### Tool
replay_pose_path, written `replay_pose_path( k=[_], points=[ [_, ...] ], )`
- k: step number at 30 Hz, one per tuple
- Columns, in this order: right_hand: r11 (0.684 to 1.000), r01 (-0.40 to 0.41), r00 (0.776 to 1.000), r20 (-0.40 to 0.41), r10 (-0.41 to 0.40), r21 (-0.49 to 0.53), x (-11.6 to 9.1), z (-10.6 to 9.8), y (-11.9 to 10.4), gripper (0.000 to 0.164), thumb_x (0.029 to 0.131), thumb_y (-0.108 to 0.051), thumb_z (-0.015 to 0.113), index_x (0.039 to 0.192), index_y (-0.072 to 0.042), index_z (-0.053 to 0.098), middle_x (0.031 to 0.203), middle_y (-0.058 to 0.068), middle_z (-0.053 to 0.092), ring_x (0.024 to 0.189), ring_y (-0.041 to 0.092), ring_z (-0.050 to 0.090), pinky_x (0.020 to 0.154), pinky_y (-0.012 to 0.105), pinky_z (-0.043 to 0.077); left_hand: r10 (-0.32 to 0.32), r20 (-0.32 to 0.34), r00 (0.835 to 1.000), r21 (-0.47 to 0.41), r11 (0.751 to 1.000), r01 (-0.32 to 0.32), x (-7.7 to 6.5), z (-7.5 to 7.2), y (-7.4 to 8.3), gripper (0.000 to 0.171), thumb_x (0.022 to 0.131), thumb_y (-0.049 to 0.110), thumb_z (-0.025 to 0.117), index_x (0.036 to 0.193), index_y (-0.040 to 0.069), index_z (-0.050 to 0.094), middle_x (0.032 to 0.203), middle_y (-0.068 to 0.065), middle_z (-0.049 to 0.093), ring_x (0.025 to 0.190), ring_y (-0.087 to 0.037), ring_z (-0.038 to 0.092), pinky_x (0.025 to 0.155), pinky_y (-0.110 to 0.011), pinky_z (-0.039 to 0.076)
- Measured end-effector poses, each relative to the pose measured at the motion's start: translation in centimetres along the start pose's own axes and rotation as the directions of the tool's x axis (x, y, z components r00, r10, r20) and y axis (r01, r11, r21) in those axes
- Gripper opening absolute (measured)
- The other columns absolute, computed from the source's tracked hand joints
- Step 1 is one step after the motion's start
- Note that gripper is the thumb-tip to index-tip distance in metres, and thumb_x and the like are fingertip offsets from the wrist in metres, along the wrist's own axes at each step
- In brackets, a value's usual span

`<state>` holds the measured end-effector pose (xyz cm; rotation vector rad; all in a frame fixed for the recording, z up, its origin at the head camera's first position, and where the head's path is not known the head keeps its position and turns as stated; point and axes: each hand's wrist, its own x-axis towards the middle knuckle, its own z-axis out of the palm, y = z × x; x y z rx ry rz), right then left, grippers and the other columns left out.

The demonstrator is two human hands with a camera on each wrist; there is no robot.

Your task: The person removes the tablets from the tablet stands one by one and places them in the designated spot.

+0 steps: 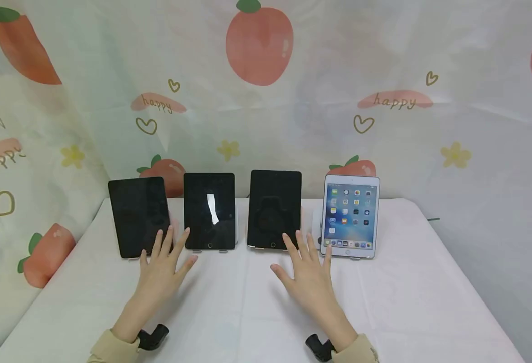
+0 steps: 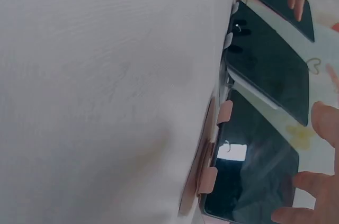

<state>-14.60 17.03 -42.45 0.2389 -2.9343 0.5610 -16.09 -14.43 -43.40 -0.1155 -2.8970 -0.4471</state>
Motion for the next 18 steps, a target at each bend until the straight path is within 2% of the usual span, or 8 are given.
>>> replay_pose_path(
  k=[7,12,18],
  points=[
    [0.999,0.024,1.0,-0.018,-0.024,0.028,0.4,0.6,-1.0,0.075,0.088,-0.056,0.057,0.151,-0.025,0.031,0.159,0.013,0.025,0.149,0.037,0.011,0.113,0.068,-0.008,-0.029,0.024,0.999,-0.014,0.999,0.03,0.0,-0.3,-0.6,0.07,0.093,0.05,0.053,0.153,0.028,0.023,0.161,-0.016,0.014,0.148,-0.043,0.008,0.106,-0.078,0.012],
    [0.999,0.025,0.999,-0.022,-0.025,0.027,0.8,0.9,-1.8,0.074,0.088,-0.055,0.058,0.151,-0.026,0.031,0.159,0.011,0.026,0.149,0.036,0.013,0.113,0.07,-0.004,-0.036,0.007,0.999,-0.018,0.999,0.036,0.1,-0.3,-0.9,0.068,0.094,0.048,0.053,0.152,0.027,0.025,0.161,-0.017,0.015,0.148,-0.043,0.01,0.105,-0.078,0.013],
    [0.997,0.053,0.998,-0.037,-0.051,0.059,1.5,1.0,-2.9,0.073,0.089,-0.051,0.06,0.151,-0.025,0.031,0.159,0.01,0.026,0.149,0.035,0.015,0.113,0.069,-0.005,-0.041,-0.01,0.999,-0.048,0.998,0.04,0.2,-0.5,-1.6,0.066,0.095,0.047,0.051,0.152,0.024,0.027,0.16,-0.019,0.014,0.147,-0.044,0.009,0.103,-0.079,0.014]
  ],
)
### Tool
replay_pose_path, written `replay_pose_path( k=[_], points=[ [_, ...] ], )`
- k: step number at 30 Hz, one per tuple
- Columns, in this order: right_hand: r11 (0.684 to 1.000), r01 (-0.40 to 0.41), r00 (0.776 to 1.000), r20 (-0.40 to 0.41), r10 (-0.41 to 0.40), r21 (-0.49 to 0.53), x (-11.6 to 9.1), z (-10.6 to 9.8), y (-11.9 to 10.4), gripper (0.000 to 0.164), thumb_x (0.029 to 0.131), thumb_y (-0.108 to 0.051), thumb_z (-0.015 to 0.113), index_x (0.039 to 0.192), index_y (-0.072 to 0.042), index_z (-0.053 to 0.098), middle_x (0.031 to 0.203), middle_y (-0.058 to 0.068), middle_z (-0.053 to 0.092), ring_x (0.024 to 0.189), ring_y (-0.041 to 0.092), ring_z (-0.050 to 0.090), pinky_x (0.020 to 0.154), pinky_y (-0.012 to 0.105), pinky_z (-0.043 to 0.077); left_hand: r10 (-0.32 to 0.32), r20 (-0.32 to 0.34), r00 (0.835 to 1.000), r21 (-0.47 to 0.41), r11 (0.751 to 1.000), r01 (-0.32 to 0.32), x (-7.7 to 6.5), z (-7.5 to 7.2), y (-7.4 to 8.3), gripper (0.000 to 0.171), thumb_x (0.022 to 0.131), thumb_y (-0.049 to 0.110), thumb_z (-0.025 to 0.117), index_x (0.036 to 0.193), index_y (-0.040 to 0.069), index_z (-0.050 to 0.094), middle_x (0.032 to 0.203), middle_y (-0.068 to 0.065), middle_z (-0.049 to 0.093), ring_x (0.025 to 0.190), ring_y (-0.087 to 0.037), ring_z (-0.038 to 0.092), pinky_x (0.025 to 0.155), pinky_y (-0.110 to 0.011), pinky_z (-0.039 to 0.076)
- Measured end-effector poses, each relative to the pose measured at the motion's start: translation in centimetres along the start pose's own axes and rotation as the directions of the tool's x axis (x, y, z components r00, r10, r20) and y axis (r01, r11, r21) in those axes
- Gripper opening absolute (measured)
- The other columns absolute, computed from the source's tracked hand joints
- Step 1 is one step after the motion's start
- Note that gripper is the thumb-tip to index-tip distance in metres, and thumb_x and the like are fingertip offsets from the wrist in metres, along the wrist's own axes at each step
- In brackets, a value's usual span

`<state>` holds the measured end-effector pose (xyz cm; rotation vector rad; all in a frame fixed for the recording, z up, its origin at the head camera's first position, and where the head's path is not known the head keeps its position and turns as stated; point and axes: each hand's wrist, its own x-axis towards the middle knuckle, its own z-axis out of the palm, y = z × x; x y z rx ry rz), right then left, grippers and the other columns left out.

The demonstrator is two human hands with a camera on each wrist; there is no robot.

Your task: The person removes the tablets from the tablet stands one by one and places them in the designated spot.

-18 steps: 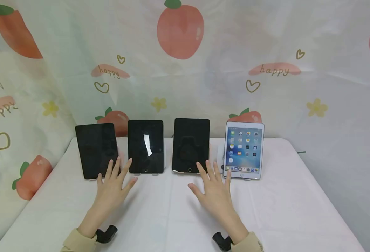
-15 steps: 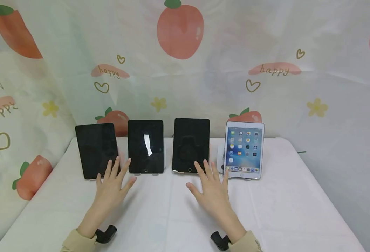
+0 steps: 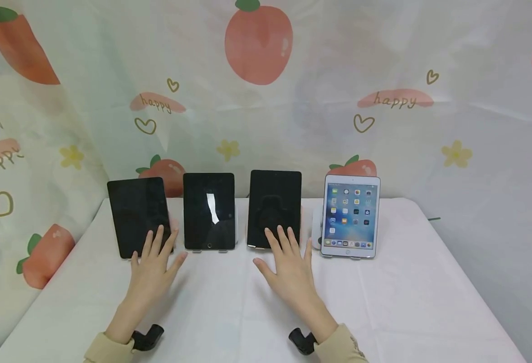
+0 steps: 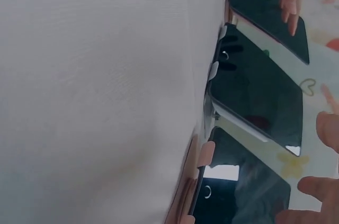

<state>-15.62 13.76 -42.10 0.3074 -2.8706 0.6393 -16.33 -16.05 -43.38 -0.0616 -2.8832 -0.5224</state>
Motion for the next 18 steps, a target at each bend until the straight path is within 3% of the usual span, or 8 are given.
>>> replay_pose_path(
  k=[12,18],
  points=[
    [0.996,0.086,0.996,-0.031,-0.086,0.013,1.6,0.6,-2.0,0.068,0.092,-0.05,0.055,0.151,-0.023,0.031,0.157,0.01,0.031,0.148,0.033,0.022,0.114,0.068,0.001,-0.041,-0.009,0.999,-0.025,0.999,0.04,0.2,-0.6,-1.0,0.066,0.098,0.045,0.047,0.153,0.02,0.022,0.16,-0.021,0.012,0.147,-0.045,0.008,0.104,-0.079,0.014],
    [0.992,0.123,0.991,-0.059,-0.122,0.012,2.4,0.9,-2.6,0.067,0.093,-0.049,0.055,0.15,-0.021,0.033,0.156,0.01,0.033,0.147,0.032,0.024,0.115,0.068,0.005,-0.057,-0.051,0.997,-0.027,0.998,0.056,0.4,-1.1,-2.2,0.065,0.098,0.043,0.047,0.153,0.017,0.024,0.159,-0.023,0.014,0.146,-0.046,0.011,0.102,-0.079,0.017]
  ],
)
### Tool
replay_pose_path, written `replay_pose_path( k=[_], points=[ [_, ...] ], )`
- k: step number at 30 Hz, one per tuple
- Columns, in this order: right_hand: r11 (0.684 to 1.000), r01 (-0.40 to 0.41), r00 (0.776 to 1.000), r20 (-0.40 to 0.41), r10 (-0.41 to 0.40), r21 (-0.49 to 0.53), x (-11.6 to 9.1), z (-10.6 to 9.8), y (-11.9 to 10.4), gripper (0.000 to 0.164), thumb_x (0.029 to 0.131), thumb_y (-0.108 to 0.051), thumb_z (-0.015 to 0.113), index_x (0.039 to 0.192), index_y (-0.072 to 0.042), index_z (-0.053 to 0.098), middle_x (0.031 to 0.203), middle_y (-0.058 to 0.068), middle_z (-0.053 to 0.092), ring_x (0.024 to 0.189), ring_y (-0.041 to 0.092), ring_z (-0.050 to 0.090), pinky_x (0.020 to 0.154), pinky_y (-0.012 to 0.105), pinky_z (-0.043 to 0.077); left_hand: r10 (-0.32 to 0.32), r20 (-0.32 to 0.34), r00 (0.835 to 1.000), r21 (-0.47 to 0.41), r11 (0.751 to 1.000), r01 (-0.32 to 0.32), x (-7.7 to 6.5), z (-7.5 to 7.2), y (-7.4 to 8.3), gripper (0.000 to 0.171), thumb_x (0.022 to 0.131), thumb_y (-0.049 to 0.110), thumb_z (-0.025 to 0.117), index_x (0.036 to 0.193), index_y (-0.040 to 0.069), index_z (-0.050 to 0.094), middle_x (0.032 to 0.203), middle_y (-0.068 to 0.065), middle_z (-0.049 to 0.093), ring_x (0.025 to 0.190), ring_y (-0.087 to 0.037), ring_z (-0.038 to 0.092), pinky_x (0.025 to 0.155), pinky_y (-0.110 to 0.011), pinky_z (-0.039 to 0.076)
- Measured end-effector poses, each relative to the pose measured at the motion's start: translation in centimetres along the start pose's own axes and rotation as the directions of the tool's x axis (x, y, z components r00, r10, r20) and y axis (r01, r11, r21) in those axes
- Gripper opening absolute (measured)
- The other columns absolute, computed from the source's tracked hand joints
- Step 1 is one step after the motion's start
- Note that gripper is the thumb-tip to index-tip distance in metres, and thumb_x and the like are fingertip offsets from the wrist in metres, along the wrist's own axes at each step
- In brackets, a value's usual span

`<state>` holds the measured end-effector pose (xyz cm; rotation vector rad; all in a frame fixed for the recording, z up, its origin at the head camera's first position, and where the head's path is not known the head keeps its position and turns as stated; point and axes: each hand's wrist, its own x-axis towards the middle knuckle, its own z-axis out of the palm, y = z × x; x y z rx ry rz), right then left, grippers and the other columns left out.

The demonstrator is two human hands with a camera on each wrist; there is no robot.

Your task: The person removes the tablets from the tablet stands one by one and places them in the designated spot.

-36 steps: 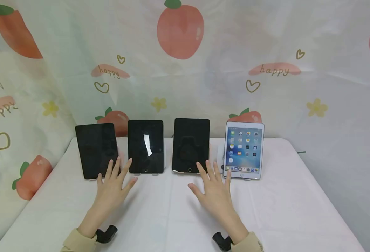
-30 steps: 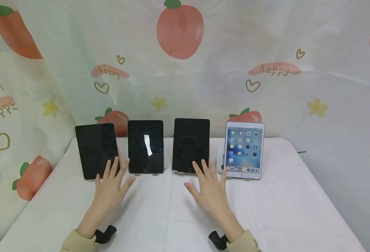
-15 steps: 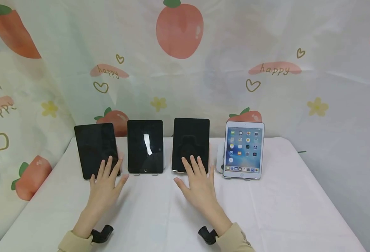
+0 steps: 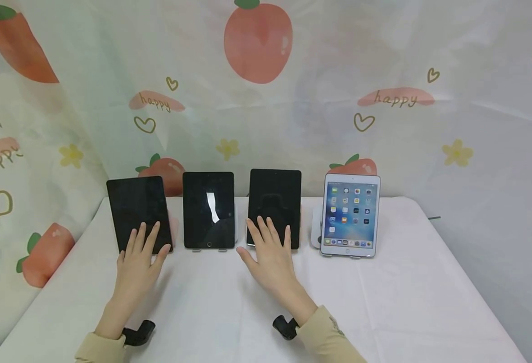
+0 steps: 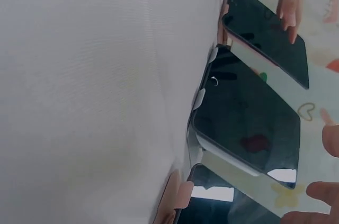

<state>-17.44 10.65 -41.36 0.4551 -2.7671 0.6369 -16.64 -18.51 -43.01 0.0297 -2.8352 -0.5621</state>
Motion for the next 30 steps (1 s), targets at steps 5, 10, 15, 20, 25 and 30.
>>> replay_pose_path(
  k=[5,10,15,20,25,30],
  points=[
    [1.0,0.029,1.0,-0.004,-0.029,-0.002,0.6,0.2,-0.5,0.067,0.093,-0.049,0.054,0.15,-0.021,0.033,0.155,0.01,0.035,0.147,0.031,0.026,0.115,0.066,0.007,-0.019,-0.041,0.999,-0.005,1.0,0.019,0.2,-1.0,-0.8,0.064,0.099,0.041,0.046,0.152,0.014,0.025,0.158,-0.025,0.017,0.145,-0.048,0.013,0.101,-0.08,0.018],
    [0.998,0.06,0.998,-0.009,-0.06,0.015,1.3,0.7,-1.1,0.065,0.094,-0.047,0.055,0.149,-0.018,0.036,0.154,0.01,0.036,0.146,0.031,0.027,0.115,0.066,0.008,-0.051,-0.065,0.997,-0.015,0.999,0.05,0.6,-1.2,-1.8,0.063,0.1,0.042,0.044,0.152,0.013,0.025,0.158,-0.026,0.016,0.145,-0.048,0.013,0.101,-0.079,0.02],
    [0.997,0.069,0.998,0.01,-0.07,0.037,1.9,1.0,-1.9,0.062,0.096,-0.046,0.051,0.149,-0.02,0.034,0.154,0.008,0.037,0.147,0.028,0.027,0.116,0.065,0.009,-0.05,-0.112,0.992,-0.038,0.998,0.046,0.9,-1.1,-2.8,0.061,0.1,0.041,0.043,0.151,0.012,0.027,0.157,-0.026,0.019,0.144,-0.048,0.015,0.101,-0.078,0.021],
    [0.995,0.085,0.996,0.01,-0.086,0.059,2.7,1.4,-2.7,0.061,0.097,-0.046,0.049,0.15,-0.021,0.032,0.154,0.009,0.038,0.146,0.028,0.028,0.117,0.063,0.011,-0.037,-0.179,0.983,-0.064,0.998,0.026,1.1,-1.2,-3.7,0.059,0.101,0.038,0.043,0.151,0.011,0.028,0.156,-0.026,0.022,0.144,-0.047,0.019,0.101,-0.074,0.024],
    [0.991,0.11,0.994,-0.002,-0.11,0.079,3.5,1.8,-3.4,0.06,0.098,-0.044,0.048,0.15,-0.019,0.033,0.153,0.011,0.038,0.144,0.031,0.032,0.117,0.063,0.014,-0.048,-0.222,0.974,-0.094,0.995,0.027,1.4,-1.3,-4.5,0.058,0.101,0.037,0.042,0.15,0.01,0.029,0.156,-0.024,0.025,0.143,-0.045,0.022,0.101,-0.073,0.026],
    [0.986,0.134,0.991,-0.02,-0.133,0.099,4.2,2.2,-4.0,0.059,0.097,-0.04,0.05,0.149,-0.016,0.034,0.152,0.011,0.039,0.143,0.033,0.033,0.116,0.063,0.016,-0.048,-0.29,0.956,-0.126,0.992,0.012,2.3,-1.3,-4.9,0.055,0.101,0.033,0.044,0.149,0.008,0.032,0.154,-0.023,0.029,0.141,-0.044,0.027,0.1,-0.071,0.029]
  ],
)
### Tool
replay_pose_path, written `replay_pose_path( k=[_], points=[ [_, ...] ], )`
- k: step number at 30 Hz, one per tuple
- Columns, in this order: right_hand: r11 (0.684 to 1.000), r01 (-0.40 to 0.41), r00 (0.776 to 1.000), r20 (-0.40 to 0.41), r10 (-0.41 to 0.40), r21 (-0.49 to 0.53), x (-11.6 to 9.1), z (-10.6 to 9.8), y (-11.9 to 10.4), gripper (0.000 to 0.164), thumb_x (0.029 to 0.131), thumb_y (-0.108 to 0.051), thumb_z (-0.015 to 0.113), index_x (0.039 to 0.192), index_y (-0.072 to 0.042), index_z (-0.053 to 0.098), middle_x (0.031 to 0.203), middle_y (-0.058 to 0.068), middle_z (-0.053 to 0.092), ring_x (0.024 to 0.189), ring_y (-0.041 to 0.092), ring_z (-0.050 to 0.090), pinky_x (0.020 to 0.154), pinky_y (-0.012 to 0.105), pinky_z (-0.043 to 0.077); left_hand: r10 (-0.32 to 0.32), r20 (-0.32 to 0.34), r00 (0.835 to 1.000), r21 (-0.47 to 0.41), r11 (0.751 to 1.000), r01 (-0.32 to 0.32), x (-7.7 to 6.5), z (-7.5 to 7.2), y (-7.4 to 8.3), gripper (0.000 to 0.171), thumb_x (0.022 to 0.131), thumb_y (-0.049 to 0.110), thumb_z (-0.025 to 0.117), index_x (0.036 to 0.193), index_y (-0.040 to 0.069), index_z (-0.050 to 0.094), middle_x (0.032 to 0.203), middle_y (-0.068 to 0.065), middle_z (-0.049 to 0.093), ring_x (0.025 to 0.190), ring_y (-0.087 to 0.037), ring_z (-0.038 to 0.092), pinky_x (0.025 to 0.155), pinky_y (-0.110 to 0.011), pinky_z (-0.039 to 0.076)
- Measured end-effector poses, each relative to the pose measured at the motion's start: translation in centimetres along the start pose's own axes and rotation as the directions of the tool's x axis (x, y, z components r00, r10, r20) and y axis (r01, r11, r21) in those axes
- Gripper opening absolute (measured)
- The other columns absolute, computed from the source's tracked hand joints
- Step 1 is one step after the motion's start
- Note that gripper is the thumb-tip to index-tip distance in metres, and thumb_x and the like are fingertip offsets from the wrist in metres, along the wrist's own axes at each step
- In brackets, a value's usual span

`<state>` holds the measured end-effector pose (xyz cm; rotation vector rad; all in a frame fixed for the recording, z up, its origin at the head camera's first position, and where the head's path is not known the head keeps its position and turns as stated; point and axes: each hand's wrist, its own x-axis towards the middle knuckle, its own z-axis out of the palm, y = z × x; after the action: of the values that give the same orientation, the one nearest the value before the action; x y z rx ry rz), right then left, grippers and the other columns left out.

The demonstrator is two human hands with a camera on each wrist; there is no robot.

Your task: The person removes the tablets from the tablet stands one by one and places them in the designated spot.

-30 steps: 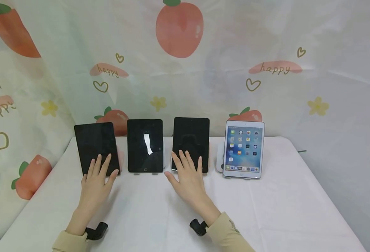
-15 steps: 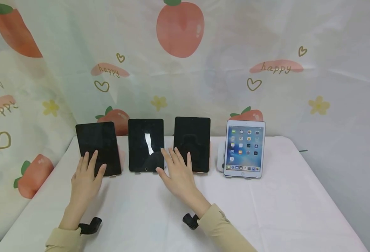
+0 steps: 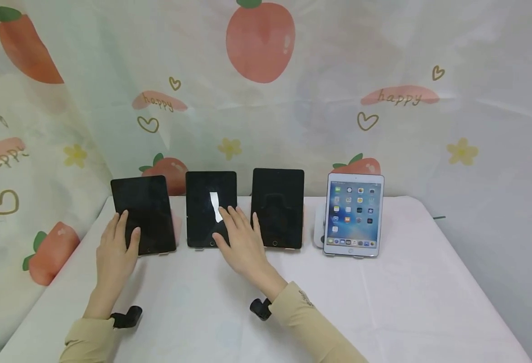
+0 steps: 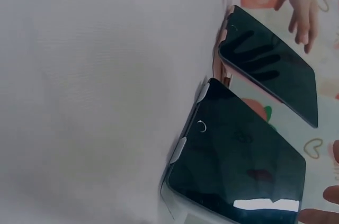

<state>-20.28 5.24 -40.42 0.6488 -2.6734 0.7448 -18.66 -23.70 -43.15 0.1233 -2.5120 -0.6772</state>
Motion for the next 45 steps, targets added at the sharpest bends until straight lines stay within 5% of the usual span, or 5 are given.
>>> replay_pose_path(
  k=[13,27,35,45],
  points=[
    [0.996,0.014,1.0,0.021,-0.016,0.089,2.5,1.5,-1.4,0.058,0.097,-0.032,0.053,0.149,-0.017,0.033,0.153,0.01,0.039,0.144,0.028,0.032,0.118,0.058,0.016,-0.019,-0.101,0.995,-0.043,0.999,0.015,1.9,0.5,-1.3,0.052,0.101,0.027,0.045,0.147,0.006,0.034,0.152,-0.024,0.033,0.136,-0.046,0.034,0.096,-0.071,0.033],
    [0.986,0.074,0.996,0.045,-0.082,0.15,5.4,2.6,-2.1,0.056,0.096,-0.024,0.056,0.147,-0.013,0.036,0.15,0.008,0.043,0.139,0.026,0.04,0.118,0.05,0.026,-0.061,-0.106,0.993,-0.058,0.997,0.055,3.7,0.1,-2.0,0.049,0.101,0.024,0.044,0.146,0.005,0.035,0.148,-0.023,0.038,0.132,-0.045,0.037,0.1,-0.067,0.033],
    [0.966,-0.009,0.991,0.134,-0.027,0.257,7.0,3.4,-2.2,0.06,0.095,-0.022,0.057,0.149,-0.018,0.032,0.15,0.007,0.041,0.136,0.025,0.044,0.108,0.045,0.042,-0.036,-0.157,0.987,-0.065,0.998,0.026,4.5,0.6,-2.5,0.044,0.1,0.019,0.045,0.142,0.004,0.041,0.142,-0.025,0.045,0.126,-0.046,0.042,0.098,-0.066,0.036],
    [0.943,-0.041,0.987,0.161,-0.013,0.33,9.2,4.0,-3.0,0.06,0.095,-0.019,0.058,0.149,-0.018,0.032,0.146,0.007,0.047,0.132,0.024,0.048,0.105,0.043,0.045,-0.032,-0.142,0.989,-0.08,0.997,0.02,5.5,0.3,-3.0,0.045,0.101,0.018,0.044,0.143,0.003,0.04,0.139,-0.028,0.046,0.129,-0.044,0.042,0.104,-0.061,0.036]
  ],
)
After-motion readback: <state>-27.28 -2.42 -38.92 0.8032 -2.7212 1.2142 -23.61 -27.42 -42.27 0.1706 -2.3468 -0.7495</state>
